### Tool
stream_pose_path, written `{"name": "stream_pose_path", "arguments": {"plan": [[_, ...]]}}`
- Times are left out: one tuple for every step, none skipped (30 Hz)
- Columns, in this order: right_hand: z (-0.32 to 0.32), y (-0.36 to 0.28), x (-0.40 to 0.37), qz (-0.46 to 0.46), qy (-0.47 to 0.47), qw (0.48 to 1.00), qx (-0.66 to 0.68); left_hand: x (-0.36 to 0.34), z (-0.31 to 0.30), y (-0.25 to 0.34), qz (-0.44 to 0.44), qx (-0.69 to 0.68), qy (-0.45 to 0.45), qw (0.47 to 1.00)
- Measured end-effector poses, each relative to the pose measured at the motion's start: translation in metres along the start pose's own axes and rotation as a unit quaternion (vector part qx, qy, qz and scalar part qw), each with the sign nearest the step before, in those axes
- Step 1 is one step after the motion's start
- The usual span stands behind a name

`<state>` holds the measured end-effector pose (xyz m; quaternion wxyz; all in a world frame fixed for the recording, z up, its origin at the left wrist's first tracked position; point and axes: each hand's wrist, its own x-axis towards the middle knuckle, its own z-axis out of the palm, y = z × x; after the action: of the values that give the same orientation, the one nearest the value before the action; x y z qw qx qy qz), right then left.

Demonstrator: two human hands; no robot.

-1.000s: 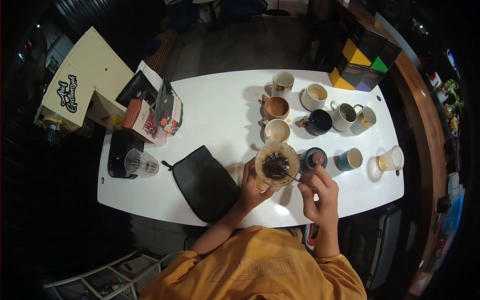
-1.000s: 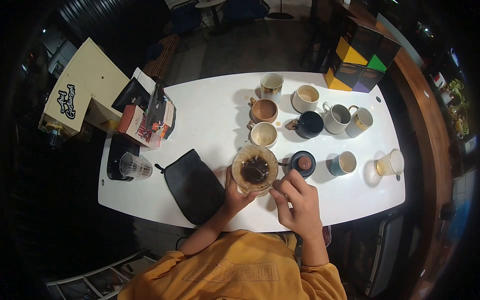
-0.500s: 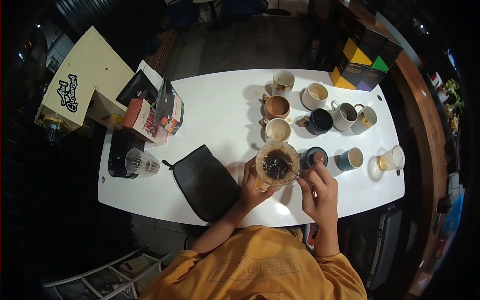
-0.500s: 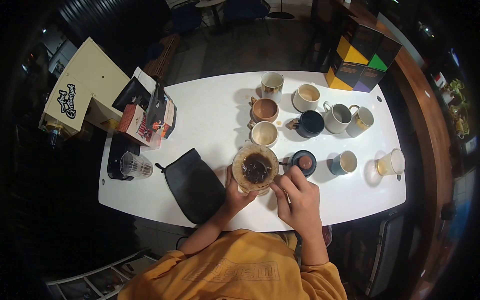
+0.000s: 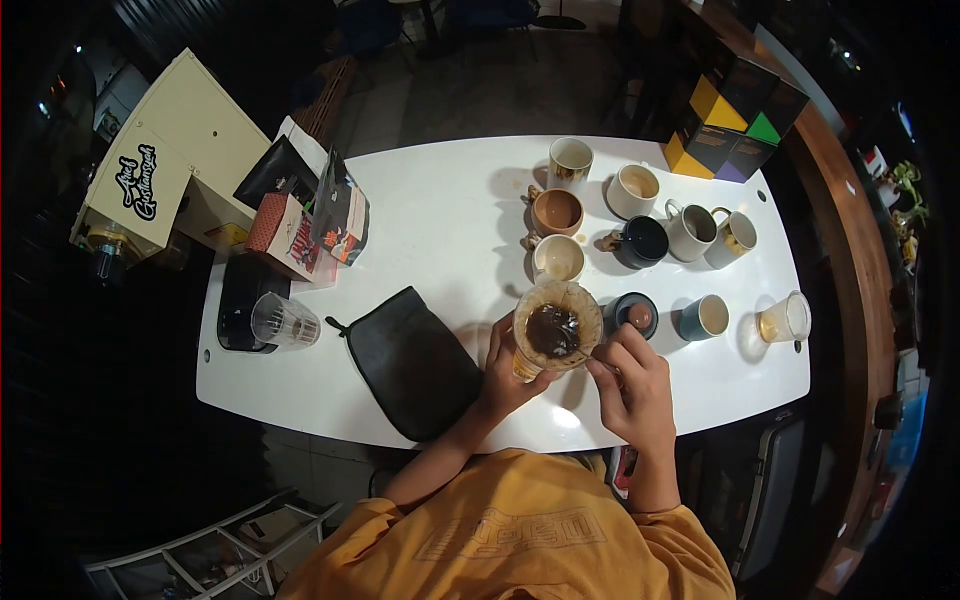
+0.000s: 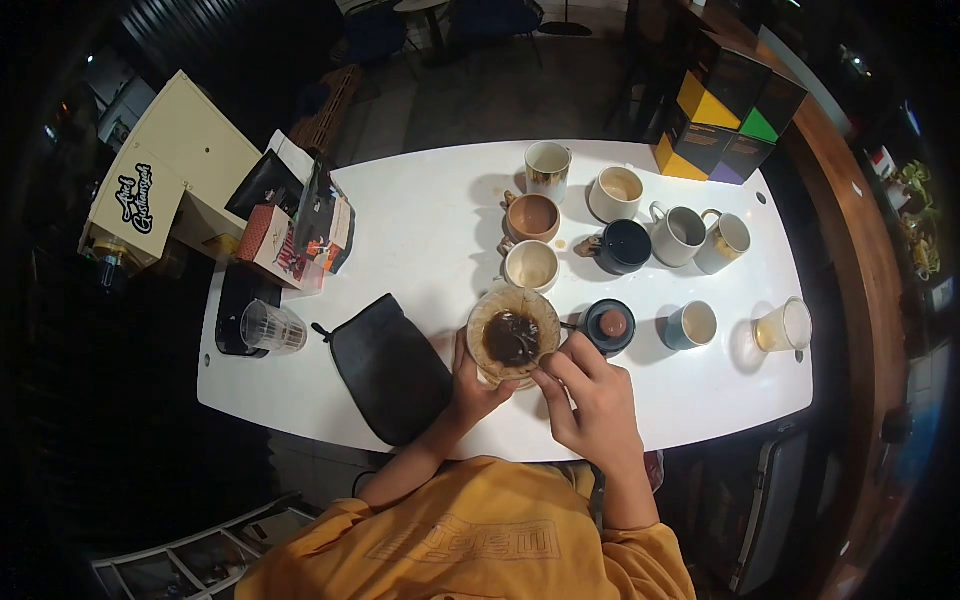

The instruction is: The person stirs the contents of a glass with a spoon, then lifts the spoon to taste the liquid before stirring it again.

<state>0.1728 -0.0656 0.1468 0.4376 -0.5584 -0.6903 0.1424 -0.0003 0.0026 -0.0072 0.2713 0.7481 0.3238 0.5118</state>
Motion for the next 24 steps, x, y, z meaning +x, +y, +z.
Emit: {"name": "stream_pose_path", "arguments": {"plan": [[-0.0009,-0.0003,0.0006,-0.01,0.006,1.0,0.009,0.0004,-0.0002,0.0003,0.0,0.0,0.0,1.0],[-0.002,-0.0017,0.0012,-0.011,0.005,1.0,0.009,0.0006,-0.0006,0.0006,0.002,-0.001,0.002,1.0],[-0.0033,-0.0035,0.0015,-0.011,0.021,0.999,0.023,0.0005,-0.0008,0.0007,0.003,-0.002,0.003,1.0],[-0.0041,-0.0045,0.0015,-0.01,0.037,0.999,0.038,0.0001,-0.0006,-0.0001,0.003,-0.002,0.003,1.0],[-0.0044,-0.0042,0.0008,-0.009,0.037,0.999,0.038,-0.0006,-0.0002,-0.0019,0.01,0.002,0.002,1.0],[-0.0048,-0.0035,-0.0001,-0.011,0.04,0.998,0.052,-0.0009,-0.0003,-0.0024,0.016,0.007,0.002,1.0],[-0.0049,-0.0029,-0.0007,-0.014,0.043,0.997,0.067,-0.001,-0.0004,-0.0023,0.016,0.007,0.002,1.0],[-0.0048,-0.0024,-0.0004,-0.015,0.042,0.997,0.068,-0.0006,-0.0003,-0.0016,0.013,0.003,0.001,1.0],[-0.0046,-0.0019,0.0004,-0.017,0.026,0.998,0.057,-0.0002,-0.0005,-0.0011,0.011,-0.002,0.001,1.0],[-0.0043,-0.0015,0.0015,-0.019,0.009,0.999,0.046,-0.0007,-0.0007,-0.0011,0.011,0.0,0.003,1.0],[-0.0037,-0.0007,0.0032,-0.021,0.008,0.999,0.047,-0.0013,-0.0008,-0.0015,0.001,-0.003,0.0,1.0],[-0.0029,0.0005,0.0048,-0.029,0.0,0.999,0.024,-0.0016,-0.0008,-0.0015,-0.009,-0.007,-0.003,1.0],[-0.0019,0.0016,0.0056,-0.037,-0.008,0.999,0.0,-0.0019,-0.0008,-0.0011,-0.008,-0.007,-0.003,1.0],[-0.0004,0.0027,0.0057,-0.037,-0.007,0.999,0.0,-0.0019,-0.0002,-0.0008,-0.008,-0.007,0.001,1.0],[0.0015,0.0035,0.0056,-0.024,0.006,1.0,-0.014,-0.0016,0.0004,-0.0005,-0.008,-0.009,0.004,1.0],[0.0023,0.0039,0.0055,-0.011,0.018,0.999,-0.027,-0.0011,0.0009,-0.0005,-0.007,-0.01,0.003,1.0],[0.0013,0.0037,0.0055,-0.011,0.019,0.999,-0.028,-0.0006,0.0011,-0.0005,-0.002,-0.008,0.006,1.0],[-0.0001,0.0031,0.0057,-0.017,0.032,0.999,-0.033,-0.0005,0.0006,-0.0006,0.002,-0.005,0.008,1.0],[-0.0013,0.0025,0.0055,-0.023,0.044,0.998,-0.038,-0.0007,0.0001,-0.0004,0.002,-0.005,0.008,1.0],[-0.0023,0.002,0.0051,-0.023,0.045,0.998,-0.038,-0.0008,-0.0002,-0.0004,0.0,-0.001,0.004,1.0],[-0.0034,0.0015,0.0041,-0.024,0.063,0.997,-0.027,-0.001,-0.0001,-0.0003,-0.003,0.002,0.0,1.0],[-0.0044,0.0012,0.003,-0.026,0.082,0.996,-0.016,-0.0012,-0.0002,-0.0005,-0.002,0.0,-0.001,1.0],[-0.0051,0.0011,0.002,-0.024,0.083,0.996,-0.018,-0.0015,-0.0005,-0.0009,0.001,0.005,-0.003,1.0],[-0.0055,0.0012,0.0013,-0.025,0.081,0.996,-0.03,-0.0012,-0.0003,-0.0012,0.005,0.01,-0.004,1.0]]}}
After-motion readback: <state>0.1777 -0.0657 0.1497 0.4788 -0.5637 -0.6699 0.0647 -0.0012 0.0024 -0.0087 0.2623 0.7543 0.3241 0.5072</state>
